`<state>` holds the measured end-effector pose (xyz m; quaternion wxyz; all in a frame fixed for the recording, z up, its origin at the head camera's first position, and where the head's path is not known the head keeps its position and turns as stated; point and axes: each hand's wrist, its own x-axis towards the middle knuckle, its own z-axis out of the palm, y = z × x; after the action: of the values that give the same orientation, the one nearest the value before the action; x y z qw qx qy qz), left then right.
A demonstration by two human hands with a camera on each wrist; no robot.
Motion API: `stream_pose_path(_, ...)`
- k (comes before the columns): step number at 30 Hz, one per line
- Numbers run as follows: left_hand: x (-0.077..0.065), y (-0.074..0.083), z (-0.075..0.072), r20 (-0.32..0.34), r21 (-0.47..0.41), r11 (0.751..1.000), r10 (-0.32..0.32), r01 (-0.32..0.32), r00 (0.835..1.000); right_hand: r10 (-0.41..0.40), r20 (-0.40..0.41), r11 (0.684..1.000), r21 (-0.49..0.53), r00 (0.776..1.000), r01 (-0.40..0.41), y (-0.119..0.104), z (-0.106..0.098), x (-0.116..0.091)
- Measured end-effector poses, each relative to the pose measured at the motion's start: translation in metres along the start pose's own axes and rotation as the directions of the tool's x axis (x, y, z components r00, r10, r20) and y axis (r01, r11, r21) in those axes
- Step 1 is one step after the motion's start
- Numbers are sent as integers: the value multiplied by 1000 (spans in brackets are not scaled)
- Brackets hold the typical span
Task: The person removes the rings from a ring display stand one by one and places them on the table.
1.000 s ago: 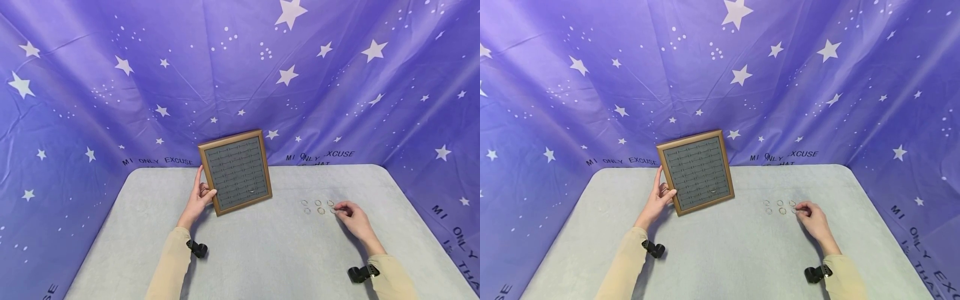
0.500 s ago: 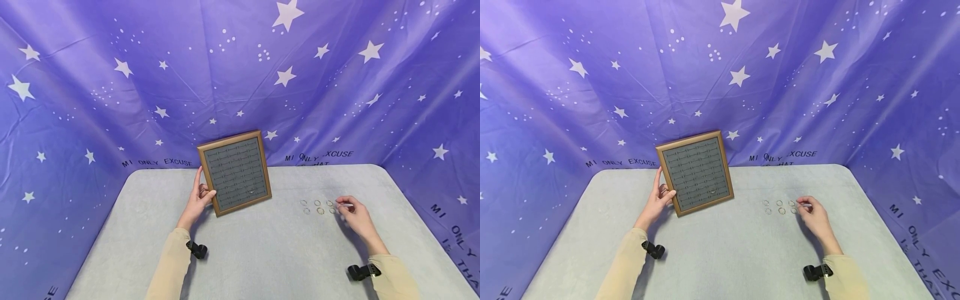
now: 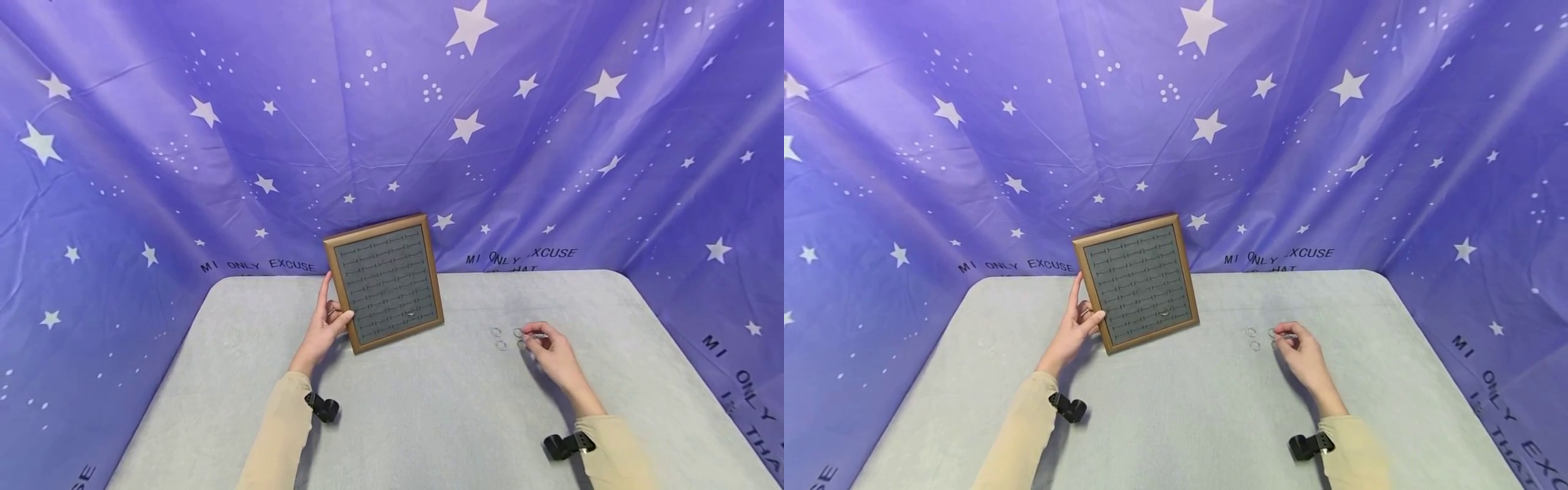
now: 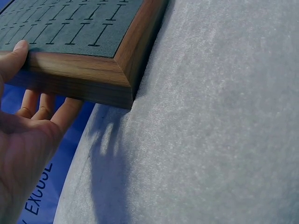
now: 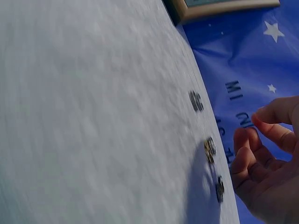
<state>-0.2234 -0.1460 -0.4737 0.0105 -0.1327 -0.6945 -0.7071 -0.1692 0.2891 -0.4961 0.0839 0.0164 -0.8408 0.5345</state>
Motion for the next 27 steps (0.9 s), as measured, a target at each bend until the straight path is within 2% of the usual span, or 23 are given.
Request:
stream_pose_path(10, -1, -2, 0, 2, -8, 1000, 17, -17, 1000, -32, 30, 999, 45, 999, 31, -7, 29, 4)
stream_pose_path(19, -1, -2, -1, 3, -7, 1000, -6, 6, 1000, -71, 51, 997, 13, 996, 70, -12, 59, 8)
stream_pose_path(22, -1, -2, -1, 7, -1, 1000, 4, -4, 1000, -72, 67, 997, 14, 995, 71, -20, 68, 8)
stream_pose_path(27, 0, -1, -1, 8, 9, 1000, 13, -13, 1000, -63, 103, 998, 38, 993, 59, -51, 78, 5)
